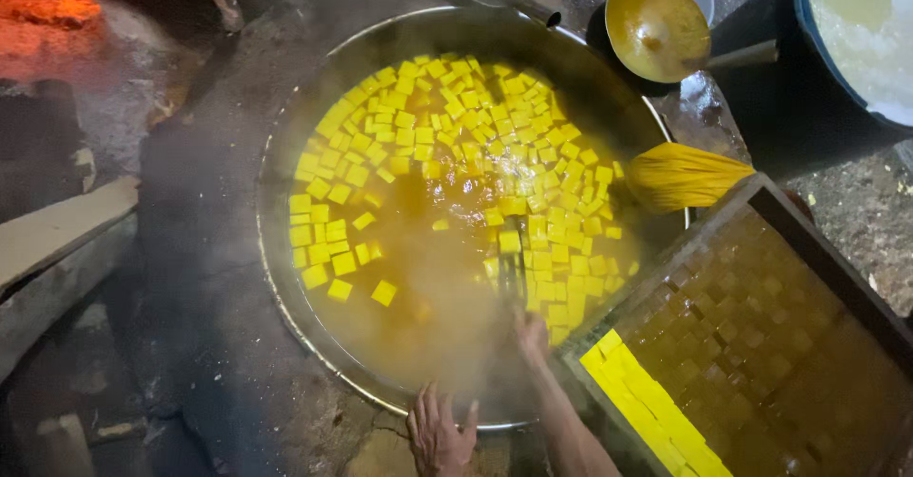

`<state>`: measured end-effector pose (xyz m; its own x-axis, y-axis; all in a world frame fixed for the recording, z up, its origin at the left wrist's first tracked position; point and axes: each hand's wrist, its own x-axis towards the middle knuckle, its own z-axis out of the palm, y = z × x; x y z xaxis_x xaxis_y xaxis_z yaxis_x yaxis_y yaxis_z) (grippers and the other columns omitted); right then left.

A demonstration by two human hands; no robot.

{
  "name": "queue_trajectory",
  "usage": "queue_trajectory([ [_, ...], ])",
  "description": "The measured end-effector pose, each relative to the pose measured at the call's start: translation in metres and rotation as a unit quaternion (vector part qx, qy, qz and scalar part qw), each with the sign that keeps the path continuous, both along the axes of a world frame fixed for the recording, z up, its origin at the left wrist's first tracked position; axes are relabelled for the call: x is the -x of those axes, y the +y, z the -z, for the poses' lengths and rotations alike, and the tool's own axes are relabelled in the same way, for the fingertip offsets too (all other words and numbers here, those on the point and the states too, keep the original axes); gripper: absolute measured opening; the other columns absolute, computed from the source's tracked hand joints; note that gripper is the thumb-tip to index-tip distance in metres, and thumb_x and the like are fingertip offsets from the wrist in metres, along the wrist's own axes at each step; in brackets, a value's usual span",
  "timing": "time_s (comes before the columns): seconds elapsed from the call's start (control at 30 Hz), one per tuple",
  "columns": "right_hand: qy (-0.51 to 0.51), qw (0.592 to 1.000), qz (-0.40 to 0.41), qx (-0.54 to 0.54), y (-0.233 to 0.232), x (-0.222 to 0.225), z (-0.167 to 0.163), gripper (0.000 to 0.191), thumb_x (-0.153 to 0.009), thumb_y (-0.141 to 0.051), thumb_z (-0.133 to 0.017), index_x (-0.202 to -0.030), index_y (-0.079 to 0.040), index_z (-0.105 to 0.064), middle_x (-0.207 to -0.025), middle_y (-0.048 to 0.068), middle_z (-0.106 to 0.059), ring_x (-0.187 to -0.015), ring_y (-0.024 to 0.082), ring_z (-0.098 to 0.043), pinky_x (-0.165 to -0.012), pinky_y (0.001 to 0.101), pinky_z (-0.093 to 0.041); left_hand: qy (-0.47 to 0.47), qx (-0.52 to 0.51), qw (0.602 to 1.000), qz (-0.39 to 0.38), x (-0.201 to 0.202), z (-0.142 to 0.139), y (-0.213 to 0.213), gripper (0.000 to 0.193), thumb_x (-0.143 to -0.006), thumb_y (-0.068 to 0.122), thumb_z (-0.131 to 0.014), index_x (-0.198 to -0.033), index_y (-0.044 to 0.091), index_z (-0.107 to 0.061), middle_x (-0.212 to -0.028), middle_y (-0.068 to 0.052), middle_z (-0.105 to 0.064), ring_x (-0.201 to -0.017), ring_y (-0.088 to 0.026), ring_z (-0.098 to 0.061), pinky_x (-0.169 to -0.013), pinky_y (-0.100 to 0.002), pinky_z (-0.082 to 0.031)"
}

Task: The person uses a slotted spatula to scoop yellow tofu cubes from a large steaming pot and places them onto a rectangular tray. The person repeats this transfer action multiple times, arranging the tofu in neat rows on the tray.

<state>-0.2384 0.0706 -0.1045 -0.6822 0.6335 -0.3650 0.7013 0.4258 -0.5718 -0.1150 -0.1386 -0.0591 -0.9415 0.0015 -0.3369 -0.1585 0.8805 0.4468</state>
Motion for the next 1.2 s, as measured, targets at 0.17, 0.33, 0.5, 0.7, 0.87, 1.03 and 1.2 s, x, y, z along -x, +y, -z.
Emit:
queue_trajectory([
  [0.17,0.041,0.998,-0.026,0.028,0.011,0.034,0.001,0.070,-0.090,-0.064,-0.056,-0.101,0.003,-0.072,-0.091,0.026,-0.075,-0.088,0.039,-0.073,-0.080,0.0484,-0.054,0.054,-0.010,0.998,-0.009,-0.006,0.019,0.003,0.068,-0.081,0.056,-0.068,-0.136,0.016,-0.063,-0.148,-0.015,-0.050,-0.136,-0.034,-0.042,-0.112,-0.054,-0.031],
  [0.33,-0.060,0.996,-0.056,-0.047,0.019,0.082,0.001,0.071,-0.101,-0.065,-0.054,-0.103,0.004,-0.073,-0.099,0.028,-0.071,-0.092,0.043,-0.069,-0.082,0.0506,-0.052,0.133,-0.017,0.991,-0.020,-0.007,0.038,0.005,0.068,-0.072,0.053,-0.076,-0.128,0.016,-0.066,-0.147,-0.021,-0.051,-0.132,-0.040,-0.045,-0.104,-0.062,-0.033],
  [0.5,0.159,0.987,-0.024,0.029,0.022,0.124,-0.005,0.056,-0.094,-0.052,-0.063,-0.102,0.002,-0.073,-0.086,0.021,-0.074,-0.082,0.032,-0.070,-0.074,0.0438,-0.053,0.142,-0.018,0.989,-0.040,-0.005,0.043,0.012,0.072,-0.071,0.057,-0.077,-0.131,0.020,-0.066,-0.141,-0.016,-0.057,-0.129,-0.039,-0.051,-0.103,-0.061,-0.039],
  [0.7,0.124,0.972,0.034,0.196,0.020,0.145,-0.024,0.055,-0.093,-0.051,-0.066,-0.090,0.003,-0.074,-0.070,0.010,-0.071,-0.059,0.017,-0.064,-0.056,0.0348,-0.050,0.096,0.014,0.995,-0.002,0.006,0.038,0.012,0.081,-0.076,0.060,-0.074,-0.139,0.012,-0.060,-0.148,-0.020,-0.048,-0.138,-0.044,-0.046,-0.106,-0.069,-0.033],
  [0.87,0.107,0.960,0.031,0.259,0.009,0.102,-0.030,0.053,-0.095,-0.050,-0.066,-0.087,0.001,-0.071,-0.066,0.007,-0.066,-0.054,0.016,-0.060,-0.051,0.0356,-0.047,0.071,0.054,0.996,-0.023,-0.011,0.024,0.015,0.072,-0.079,0.059,-0.068,-0.136,0.014,-0.063,-0.148,-0.018,-0.050,-0.136,-0.039,-0.044,-0.110,-0.059,-0.033],
  [1.03,0.031,0.981,0.012,0.191,-0.008,0.037,-0.029,0.044,-0.090,-0.052,-0.064,-0.088,-0.009,-0.071,-0.060,0.005,-0.065,-0.052,0.016,-0.062,-0.050,0.0351,-0.049,0.069,0.006,0.997,-0.035,-0.009,0.006,0.011,0.061,-0.083,0.055,-0.066,-0.128,0.013,-0.066,-0.138,-0.014,-0.056,-0.134,-0.034,-0.047,-0.112,-0.052,-0.034],
  [1.2,0.050,0.979,-0.090,0.178,-0.021,0.045,-0.023,0.060,-0.090,-0.060,-0.058,-0.088,-0.003,-0.075,-0.060,0.006,-0.062,-0.057,0.018,-0.057,-0.054,0.0421,-0.046,0.052,0.027,0.998,-0.017,-0.004,-0.005,0.010,0.059,-0.084,0.053,-0.068,-0.124,0.010,-0.066,-0.141,-0.017,-0.055,-0.131,-0.038,-0.046,-0.110,-0.055,-0.033],
])
